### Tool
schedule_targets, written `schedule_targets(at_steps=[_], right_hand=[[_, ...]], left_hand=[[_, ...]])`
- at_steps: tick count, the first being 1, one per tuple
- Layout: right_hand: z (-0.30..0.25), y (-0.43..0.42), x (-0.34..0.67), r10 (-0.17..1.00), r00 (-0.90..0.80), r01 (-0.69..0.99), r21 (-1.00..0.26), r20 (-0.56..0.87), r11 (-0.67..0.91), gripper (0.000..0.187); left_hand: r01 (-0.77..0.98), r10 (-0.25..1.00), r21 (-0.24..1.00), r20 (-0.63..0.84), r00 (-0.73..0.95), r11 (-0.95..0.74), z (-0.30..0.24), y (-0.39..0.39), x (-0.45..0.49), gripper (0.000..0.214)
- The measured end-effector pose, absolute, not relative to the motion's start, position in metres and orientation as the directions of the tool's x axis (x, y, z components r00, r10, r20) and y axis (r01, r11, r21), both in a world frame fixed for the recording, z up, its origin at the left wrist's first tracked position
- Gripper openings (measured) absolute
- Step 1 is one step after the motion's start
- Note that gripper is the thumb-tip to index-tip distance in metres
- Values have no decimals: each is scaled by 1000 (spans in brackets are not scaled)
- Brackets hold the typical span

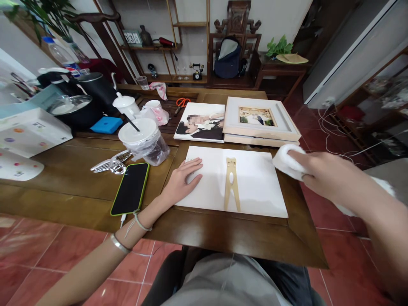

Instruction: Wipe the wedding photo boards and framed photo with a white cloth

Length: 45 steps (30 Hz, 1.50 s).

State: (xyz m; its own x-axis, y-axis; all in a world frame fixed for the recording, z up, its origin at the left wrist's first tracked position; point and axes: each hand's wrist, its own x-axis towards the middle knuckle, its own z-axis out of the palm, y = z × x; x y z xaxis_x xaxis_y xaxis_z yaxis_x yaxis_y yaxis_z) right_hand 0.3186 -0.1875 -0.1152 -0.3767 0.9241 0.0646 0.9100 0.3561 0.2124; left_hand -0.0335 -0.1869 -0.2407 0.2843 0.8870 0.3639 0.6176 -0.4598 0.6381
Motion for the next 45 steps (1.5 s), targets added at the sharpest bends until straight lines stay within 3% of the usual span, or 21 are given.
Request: schedule_targets(at_steps=[2, 5, 8, 12, 15, 22, 33, 37, 41, 45], right_hand=[[-109, -203, 316, 891, -382, 904, 298, 244, 305, 35], [-116, -215, 305, 746, -498, 862, 350, 443, 367, 27], [-144, -208, 293, 661, -660, 750, 365, 357, 552, 27], [-186, -188, 284, 683, -696, 718, 178, 221, 673, 38], [-199, -181, 281, 704, -691, 720, 78, 163, 689, 43], [-191, -199, 276, 704, -706, 707, 11, 82, 707, 46], [-138, -280, 298, 631, -765, 637, -295, -127, 713, 54], [-124, -274, 310, 702, -711, 687, -247, -35, 683, 53], [-131, -233, 303, 829, -547, 826, -87, 118, 558, 39], [-165, -193, 279, 773, -571, 814, 70, 277, 576, 36]], left_hand=[[616, 886, 639, 367, 283, -461, -241, -187, -34, 30], [618, 887, 638, 369, 278, -459, -242, -187, -34, 30], [620, 886, 635, 369, 282, -461, -242, -188, -34, 30], [619, 884, 632, 372, 285, -465, -243, -187, -34, 30], [620, 887, 636, 362, 287, -460, -242, -187, -34, 30], [620, 890, 639, 356, 287, -455, -242, -187, -35, 30], [623, 883, 628, 363, 297, -467, -243, -187, -35, 31], [622, 885, 631, 362, 292, -464, -243, -187, -34, 31], [617, 882, 632, 370, 291, -469, -245, -186, -35, 31], [614, 882, 635, 372, 290, -469, -246, -186, -35, 31]])
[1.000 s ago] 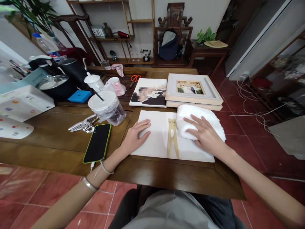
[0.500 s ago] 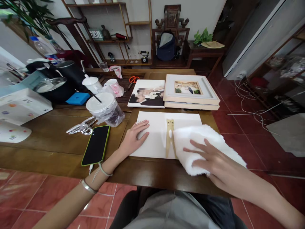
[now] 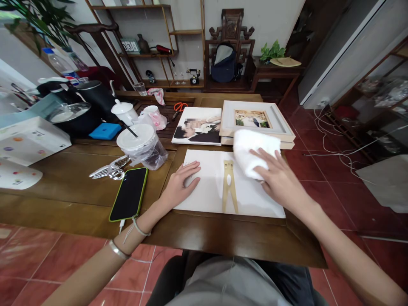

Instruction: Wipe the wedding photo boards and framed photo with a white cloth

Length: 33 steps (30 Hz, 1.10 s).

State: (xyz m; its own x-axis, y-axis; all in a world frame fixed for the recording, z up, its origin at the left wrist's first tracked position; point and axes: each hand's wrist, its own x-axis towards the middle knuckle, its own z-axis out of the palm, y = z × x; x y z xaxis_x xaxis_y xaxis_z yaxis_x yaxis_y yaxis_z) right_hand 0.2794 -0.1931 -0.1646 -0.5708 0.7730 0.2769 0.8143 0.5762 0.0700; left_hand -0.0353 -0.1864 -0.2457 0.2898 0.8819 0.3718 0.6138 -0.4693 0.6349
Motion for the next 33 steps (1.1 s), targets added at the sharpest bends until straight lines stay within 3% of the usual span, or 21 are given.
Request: schedule_targets(at_steps=[6, 21, 28, 33], right_hand=[[-201, -184, 266, 745, -646, 758, 23, 168, 652, 42], [-150, -283, 281, 672, -738, 662, -261, -62, 703, 59], [-165, -204, 276, 730, -676, 691, -256, 103, 676, 51], [-186, -164, 250, 696, -698, 685, -129, 167, 717, 48]], left_hand=[[609, 885, 642, 365, 291, -465, -244, -187, -35, 31], [619, 890, 640, 354, 288, -455, -245, -187, -34, 31], [628, 891, 633, 350, 288, -452, -243, -188, -34, 30], [626, 892, 637, 348, 288, -450, -242, -188, -34, 31]])
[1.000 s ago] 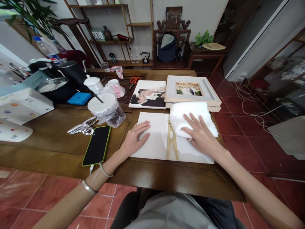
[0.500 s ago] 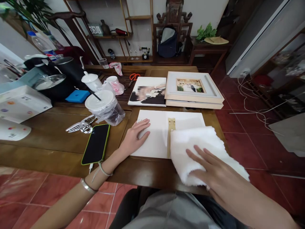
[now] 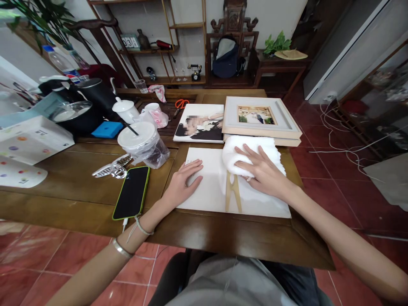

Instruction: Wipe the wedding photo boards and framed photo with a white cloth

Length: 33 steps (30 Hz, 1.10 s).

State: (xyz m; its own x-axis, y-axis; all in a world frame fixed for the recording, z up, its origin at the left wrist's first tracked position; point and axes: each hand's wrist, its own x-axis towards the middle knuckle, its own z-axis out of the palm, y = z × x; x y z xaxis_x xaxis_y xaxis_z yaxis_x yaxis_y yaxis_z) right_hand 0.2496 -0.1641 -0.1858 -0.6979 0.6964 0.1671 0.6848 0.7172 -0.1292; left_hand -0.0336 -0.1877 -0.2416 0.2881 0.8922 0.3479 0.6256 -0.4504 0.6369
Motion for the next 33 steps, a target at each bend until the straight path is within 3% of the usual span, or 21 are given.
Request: schedule_targets(at_steps=[7, 12, 16, 22, 25, 29, 33], right_hand=[[-193, -185, 238, 684, -722, 682, -58, 105, 729, 49], [-197, -226, 236, 660, -743, 659, -46, 111, 751, 31], [-197, -261, 236, 636, -763, 627, -105, 114, 772, 22], [-170, -280, 245, 612, -788, 562, -327, 70, 760, 39], [-160, -259, 250, 694, -716, 618, -399, 70, 678, 48], [-166, -211, 242, 768, -620, 684, -369, 161, 630, 43], [-178, -173, 219, 763, -634, 713, -284, 130, 641, 47]], left_hand=[[618, 891, 642, 348, 291, -453, -243, -188, -34, 30], [626, 894, 638, 344, 288, -448, -243, -188, -34, 30], [629, 893, 635, 343, 291, -448, -243, -187, -34, 31], [631, 891, 630, 351, 290, -453, -242, -187, -34, 31], [635, 891, 627, 348, 290, -452, -242, -188, -34, 32], [635, 896, 634, 345, 279, -441, -242, -188, -33, 34], [628, 905, 653, 333, 264, -423, -239, -188, -33, 33]])
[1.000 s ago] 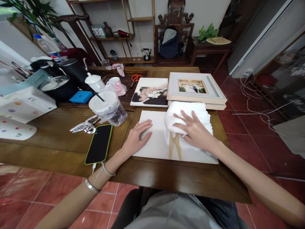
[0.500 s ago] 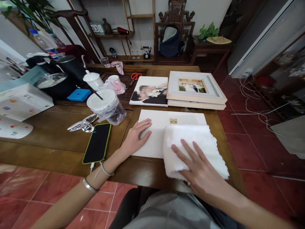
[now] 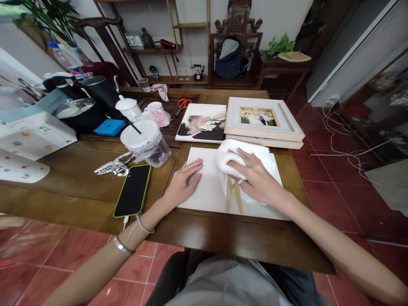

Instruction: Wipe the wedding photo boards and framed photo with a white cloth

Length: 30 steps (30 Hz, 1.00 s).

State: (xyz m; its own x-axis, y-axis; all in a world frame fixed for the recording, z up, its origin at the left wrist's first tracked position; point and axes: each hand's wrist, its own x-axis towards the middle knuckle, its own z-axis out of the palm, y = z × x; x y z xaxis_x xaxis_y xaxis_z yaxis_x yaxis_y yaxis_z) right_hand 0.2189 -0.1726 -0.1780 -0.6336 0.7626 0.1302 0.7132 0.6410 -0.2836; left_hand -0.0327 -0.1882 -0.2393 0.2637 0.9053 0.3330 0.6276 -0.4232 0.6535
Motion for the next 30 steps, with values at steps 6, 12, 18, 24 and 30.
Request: schedule_targets(at_steps=[6, 12, 18, 24, 30], right_hand=[[-182, -161, 198, 730, -681, 710, -189, 59, 678, 57], [-190, -206, 202, 663, -746, 652, -133, 64, 746, 45], [-187, -277, 201, 566, -818, 555, -122, 101, 823, 27], [-159, -266, 211, 592, -798, 499, -430, 111, 753, 42], [-178, -207, 191, 782, -592, 708, -337, 194, 620, 51]], left_hand=[[616, 907, 666, 332, 258, -420, -237, -188, -33, 36], [615, 908, 669, 330, 257, -418, -242, -187, -34, 34], [623, 909, 662, 327, 259, -416, -241, -187, -34, 33], [620, 900, 654, 339, 272, -434, -243, -188, -34, 34], [616, 899, 655, 341, 276, -437, -242, -186, -33, 34]])
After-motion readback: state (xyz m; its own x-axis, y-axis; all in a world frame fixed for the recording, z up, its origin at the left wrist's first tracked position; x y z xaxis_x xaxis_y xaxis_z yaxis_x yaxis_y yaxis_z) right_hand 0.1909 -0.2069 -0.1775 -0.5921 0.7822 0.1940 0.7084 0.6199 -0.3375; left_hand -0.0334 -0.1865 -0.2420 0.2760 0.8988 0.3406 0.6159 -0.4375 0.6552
